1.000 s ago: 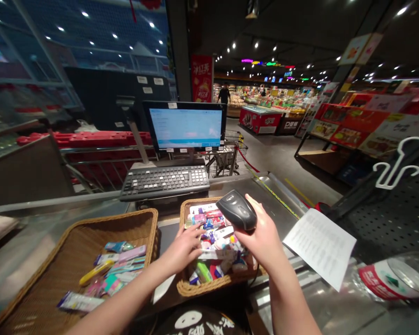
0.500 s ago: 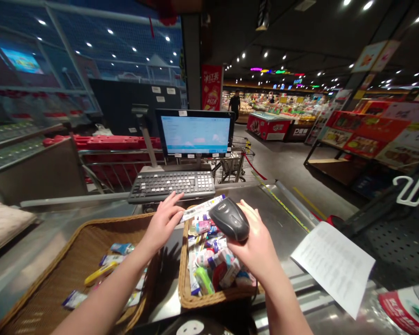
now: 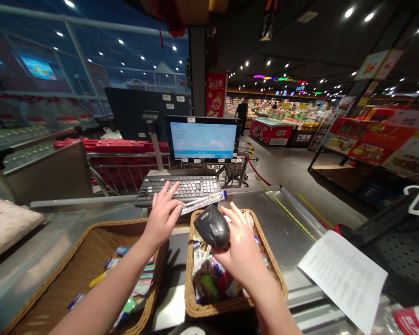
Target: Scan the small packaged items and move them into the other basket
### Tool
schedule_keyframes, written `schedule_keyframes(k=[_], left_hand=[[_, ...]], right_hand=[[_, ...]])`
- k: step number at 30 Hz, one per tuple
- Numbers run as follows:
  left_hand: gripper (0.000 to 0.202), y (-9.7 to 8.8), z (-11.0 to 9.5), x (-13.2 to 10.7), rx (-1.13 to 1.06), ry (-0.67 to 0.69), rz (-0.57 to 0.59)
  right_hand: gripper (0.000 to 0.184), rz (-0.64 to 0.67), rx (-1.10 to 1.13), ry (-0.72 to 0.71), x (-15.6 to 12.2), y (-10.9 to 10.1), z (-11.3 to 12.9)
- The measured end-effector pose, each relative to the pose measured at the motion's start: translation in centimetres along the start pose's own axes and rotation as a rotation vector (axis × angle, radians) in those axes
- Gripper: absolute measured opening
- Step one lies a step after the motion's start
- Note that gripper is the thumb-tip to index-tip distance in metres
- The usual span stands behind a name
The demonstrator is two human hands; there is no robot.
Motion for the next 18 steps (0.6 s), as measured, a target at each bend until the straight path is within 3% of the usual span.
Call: schedule_keyframes(k=[18], left_hand=[[0.031, -2.7, 4.2, 0.0, 0.014, -0.074, -0.002]], right_hand=[[0.051, -0.007, 0.069, -0.056, 1.9, 1.4, 2.9]])
Point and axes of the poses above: each hand's wrist, its own x-axis towards the middle knuckle, its own y-axis out of the palm, z = x × y, the point moved 4 cm from there along x, towards the middle knuckle, and after that the axes turned 10 degrees about -y, right-handed, at the moved point
